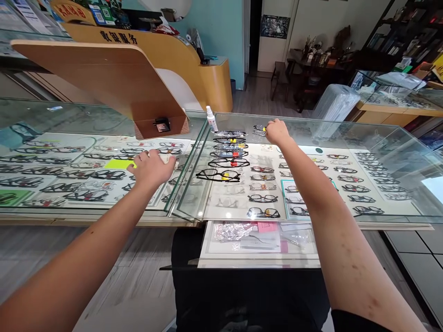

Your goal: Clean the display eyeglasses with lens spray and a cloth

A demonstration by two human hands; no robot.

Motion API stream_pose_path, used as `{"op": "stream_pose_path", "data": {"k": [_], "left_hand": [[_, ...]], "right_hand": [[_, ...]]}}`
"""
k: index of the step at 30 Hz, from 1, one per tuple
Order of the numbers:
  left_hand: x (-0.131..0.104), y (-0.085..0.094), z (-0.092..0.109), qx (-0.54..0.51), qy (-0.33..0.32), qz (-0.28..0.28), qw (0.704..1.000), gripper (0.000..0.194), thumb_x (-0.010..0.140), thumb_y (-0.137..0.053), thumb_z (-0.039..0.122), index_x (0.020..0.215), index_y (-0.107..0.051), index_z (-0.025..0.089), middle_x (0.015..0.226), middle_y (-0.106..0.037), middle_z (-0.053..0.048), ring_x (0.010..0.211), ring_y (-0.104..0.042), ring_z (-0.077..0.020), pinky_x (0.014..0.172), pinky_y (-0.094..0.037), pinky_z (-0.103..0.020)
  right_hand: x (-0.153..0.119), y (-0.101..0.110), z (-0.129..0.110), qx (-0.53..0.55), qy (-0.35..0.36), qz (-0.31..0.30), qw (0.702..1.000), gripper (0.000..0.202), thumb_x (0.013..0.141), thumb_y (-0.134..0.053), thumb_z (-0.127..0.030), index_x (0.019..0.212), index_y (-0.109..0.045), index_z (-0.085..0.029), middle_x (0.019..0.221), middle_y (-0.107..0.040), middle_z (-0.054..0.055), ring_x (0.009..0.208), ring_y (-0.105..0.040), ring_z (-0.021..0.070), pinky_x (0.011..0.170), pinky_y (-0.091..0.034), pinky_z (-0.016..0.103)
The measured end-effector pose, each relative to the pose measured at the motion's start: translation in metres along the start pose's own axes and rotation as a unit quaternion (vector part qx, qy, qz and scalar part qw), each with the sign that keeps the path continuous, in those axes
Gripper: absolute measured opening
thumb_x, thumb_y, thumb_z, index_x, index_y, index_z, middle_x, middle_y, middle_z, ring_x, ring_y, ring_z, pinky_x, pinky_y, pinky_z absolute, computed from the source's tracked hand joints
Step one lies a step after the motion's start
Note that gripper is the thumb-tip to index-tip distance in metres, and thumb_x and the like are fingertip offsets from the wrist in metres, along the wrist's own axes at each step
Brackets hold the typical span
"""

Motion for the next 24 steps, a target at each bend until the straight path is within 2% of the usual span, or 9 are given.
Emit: {"op": "stream_pose_path", "data": {"k": [5, 9, 11, 13, 15, 17, 19, 21, 24], "left_hand": [[-0.001, 0.003, 0.002, 0.0, 0.0, -0.003, 1.0, 0.081, 0.099, -0.04, 0.063, 0.153, -0.06, 0.006, 0.16, -0.053, -0.035, 0.151, -0.044, -0.0537, 0.122, -0.034, -0.074], [-0.002, 0.004, 0.003, 0.002, -0.001, -0.01, 1.0, 0.08, 0.101, -0.041, 0.061, 0.154, -0.057, 0.004, 0.16, -0.051, -0.037, 0.152, -0.043, -0.0539, 0.121, -0.035, -0.075], [-0.001, 0.003, 0.002, 0.003, -0.004, -0.015, 1.0, 0.078, 0.102, -0.042, 0.06, 0.154, -0.056, 0.003, 0.161, -0.05, -0.037, 0.152, -0.042, -0.054, 0.121, -0.035, -0.076], [0.0, 0.002, 0.001, 0.005, -0.005, -0.02, 1.0, 0.078, 0.102, -0.043, 0.059, 0.155, -0.055, 0.003, 0.162, -0.049, -0.036, 0.153, -0.041, -0.0539, 0.122, -0.034, -0.076], [0.001, -0.001, 0.0, 0.008, -0.002, -0.02, 1.0, 0.077, 0.103, -0.044, 0.059, 0.155, -0.055, 0.003, 0.163, -0.049, -0.036, 0.154, -0.041, -0.0535, 0.123, -0.032, -0.076], [0.002, -0.003, -0.002, 0.01, 0.0, -0.018, 1.0, 0.077, 0.103, -0.044, 0.059, 0.154, -0.055, 0.003, 0.163, -0.049, -0.035, 0.154, -0.041, -0.0528, 0.122, -0.032, -0.075], [0.003, -0.004, -0.002, 0.011, 0.002, -0.016, 1.0, 0.075, 0.104, -0.045, 0.059, 0.153, -0.056, 0.004, 0.163, -0.048, -0.035, 0.153, -0.041, -0.0521, 0.122, -0.032, -0.075], [0.004, -0.005, -0.003, 0.011, 0.002, -0.016, 1.0, 0.074, 0.104, -0.045, 0.058, 0.153, -0.055, 0.004, 0.164, -0.048, -0.035, 0.153, -0.04, -0.0514, 0.122, -0.032, -0.074], [0.004, -0.006, -0.003, 0.009, 0.002, -0.018, 1.0, 0.074, 0.106, -0.044, 0.058, 0.155, -0.054, 0.002, 0.164, -0.047, -0.035, 0.154, -0.04, -0.051, 0.122, -0.031, -0.073]], "right_hand": [[-0.018, 0.023, -0.009, 0.01, -0.055, -0.025, 0.998, 0.035, 0.102, -0.048, -0.015, 0.108, -0.083, -0.008, 0.134, -0.076, 0.023, 0.131, -0.056, 0.0409, 0.115, -0.044, 0.056], [-0.046, 0.067, -0.027, 0.037, -0.045, 0.013, 0.998, 0.046, 0.114, -0.038, -0.022, 0.128, -0.08, -0.01, 0.15, -0.07, 0.017, 0.14, -0.053, 0.0359, 0.12, -0.043, 0.05], [-0.073, 0.101, -0.048, 0.122, 0.0, 0.061, 0.991, 0.049, 0.118, -0.036, -0.029, 0.127, -0.08, -0.012, 0.148, -0.071, 0.015, 0.137, -0.057, 0.0322, 0.119, -0.044, 0.048], [-0.11, 0.139, -0.076, 0.203, 0.057, 0.068, 0.975, 0.056, 0.12, -0.029, -0.037, 0.134, -0.078, -0.013, 0.149, -0.069, 0.016, 0.141, -0.059, 0.0325, 0.119, -0.045, 0.053], [-0.153, 0.173, -0.106, 0.294, 0.115, 0.018, 0.949, 0.062, 0.12, -0.027, -0.047, 0.134, -0.08, -0.018, 0.147, -0.07, 0.015, 0.14, -0.062, 0.0342, 0.116, -0.049, 0.059], [-0.196, 0.196, -0.136, 0.402, 0.166, -0.08, 0.897, 0.05, 0.118, -0.04, -0.047, 0.126, -0.084, -0.025, 0.141, -0.074, 0.012, 0.133, -0.068, 0.0313, 0.113, -0.054, 0.054], [-0.231, 0.201, -0.161, 0.46, 0.188, -0.206, 0.843, 0.037, 0.116, -0.048, -0.035, 0.123, -0.084, -0.03, 0.135, -0.078, 0.009, 0.13, -0.071, 0.0271, 0.111, -0.058, 0.045], [-0.257, 0.187, -0.18, 0.477, 0.202, -0.274, 0.811, 0.035, 0.113, -0.051, -0.024, 0.118, -0.084, -0.032, 0.13, -0.08, 0.007, 0.131, -0.071, 0.0253, 0.11, -0.059, 0.04], [-0.279, 0.139, -0.198, 0.463, 0.204, -0.299, 0.809, 0.031, 0.108, -0.054, -0.015, 0.111, -0.084, -0.025, 0.122, -0.082, 0.01, 0.121, -0.074, 0.0267, 0.109, -0.059, 0.041]]}}
Point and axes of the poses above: each hand's wrist, its own x-axis towards the middle knuckle, its own y-axis out of the back of the hand, z = x × y, the point moved 2 cm from there along x, towards the middle knuckle
